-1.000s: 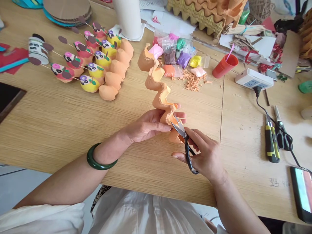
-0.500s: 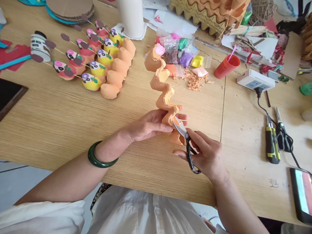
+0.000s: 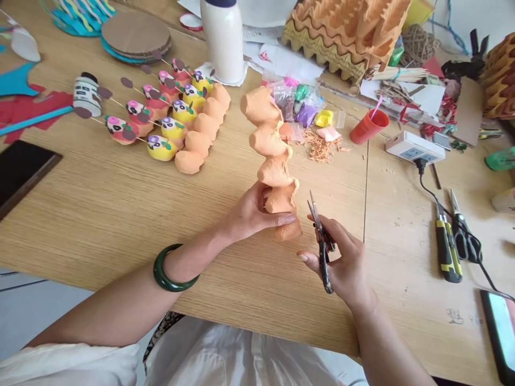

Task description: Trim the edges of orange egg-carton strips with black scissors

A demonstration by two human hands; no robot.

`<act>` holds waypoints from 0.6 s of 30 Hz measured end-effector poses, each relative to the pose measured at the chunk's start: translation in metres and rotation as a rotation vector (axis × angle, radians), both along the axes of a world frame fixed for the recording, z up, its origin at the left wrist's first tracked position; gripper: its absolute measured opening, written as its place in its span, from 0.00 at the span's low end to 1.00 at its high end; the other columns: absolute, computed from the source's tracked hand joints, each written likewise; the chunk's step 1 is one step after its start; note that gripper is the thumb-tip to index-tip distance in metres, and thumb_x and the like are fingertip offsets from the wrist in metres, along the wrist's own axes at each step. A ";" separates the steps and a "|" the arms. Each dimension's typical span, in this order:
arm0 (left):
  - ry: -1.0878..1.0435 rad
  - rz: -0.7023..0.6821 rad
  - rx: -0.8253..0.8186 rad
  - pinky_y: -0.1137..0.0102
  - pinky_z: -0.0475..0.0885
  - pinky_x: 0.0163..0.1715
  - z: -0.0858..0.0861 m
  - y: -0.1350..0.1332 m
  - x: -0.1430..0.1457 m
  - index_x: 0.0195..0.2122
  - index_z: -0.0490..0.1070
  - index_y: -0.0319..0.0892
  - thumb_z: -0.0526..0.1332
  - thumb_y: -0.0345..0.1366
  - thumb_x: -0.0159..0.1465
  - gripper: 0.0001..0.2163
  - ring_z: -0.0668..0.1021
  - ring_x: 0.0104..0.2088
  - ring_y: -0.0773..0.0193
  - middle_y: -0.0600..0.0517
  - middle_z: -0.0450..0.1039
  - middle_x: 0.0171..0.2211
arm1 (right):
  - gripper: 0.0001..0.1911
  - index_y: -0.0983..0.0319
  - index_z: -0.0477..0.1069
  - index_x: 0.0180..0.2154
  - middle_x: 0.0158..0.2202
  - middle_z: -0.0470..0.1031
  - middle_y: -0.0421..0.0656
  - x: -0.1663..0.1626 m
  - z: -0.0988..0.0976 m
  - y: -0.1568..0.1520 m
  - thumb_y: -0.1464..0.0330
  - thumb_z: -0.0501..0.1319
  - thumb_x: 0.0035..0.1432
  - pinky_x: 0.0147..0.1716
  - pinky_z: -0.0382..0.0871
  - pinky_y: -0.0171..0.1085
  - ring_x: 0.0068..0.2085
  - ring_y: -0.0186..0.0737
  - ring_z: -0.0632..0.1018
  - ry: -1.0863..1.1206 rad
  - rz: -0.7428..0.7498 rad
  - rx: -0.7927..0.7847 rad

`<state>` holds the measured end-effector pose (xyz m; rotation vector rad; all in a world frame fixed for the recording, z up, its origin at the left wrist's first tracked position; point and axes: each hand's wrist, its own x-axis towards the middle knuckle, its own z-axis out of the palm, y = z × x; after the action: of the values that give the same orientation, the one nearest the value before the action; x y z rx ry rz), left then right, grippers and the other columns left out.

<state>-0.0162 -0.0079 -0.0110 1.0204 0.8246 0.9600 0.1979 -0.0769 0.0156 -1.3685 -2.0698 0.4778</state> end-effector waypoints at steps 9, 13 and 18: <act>-0.086 0.053 0.036 0.62 0.74 0.53 -0.005 -0.008 0.006 0.52 0.69 0.45 0.79 0.39 0.52 0.29 0.80 0.48 0.56 0.49 0.79 0.45 | 0.18 0.65 0.75 0.50 0.29 0.73 0.39 -0.012 -0.005 -0.003 0.62 0.66 0.63 0.26 0.66 0.33 0.26 0.33 0.72 -0.241 -0.073 0.176; -0.229 -0.030 -0.090 0.65 0.76 0.49 -0.008 -0.008 0.002 0.51 0.71 0.44 0.74 0.39 0.58 0.21 0.80 0.46 0.59 0.51 0.79 0.44 | 0.14 0.65 0.76 0.50 0.29 0.74 0.39 -0.012 -0.006 -0.002 0.65 0.63 0.65 0.26 0.66 0.33 0.26 0.32 0.72 -0.243 -0.078 0.176; -0.245 -0.017 -0.117 0.65 0.75 0.50 -0.009 -0.003 0.001 0.53 0.72 0.46 0.74 0.43 0.58 0.23 0.80 0.49 0.59 0.51 0.80 0.45 | 0.12 0.63 0.76 0.48 0.29 0.74 0.39 -0.010 -0.007 0.000 0.65 0.63 0.64 0.26 0.65 0.33 0.25 0.32 0.71 -0.214 -0.126 0.129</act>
<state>-0.0157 -0.0113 -0.0200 0.7898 0.6589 0.9875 0.1875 -0.0773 0.0086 -1.5159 -2.1246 0.1469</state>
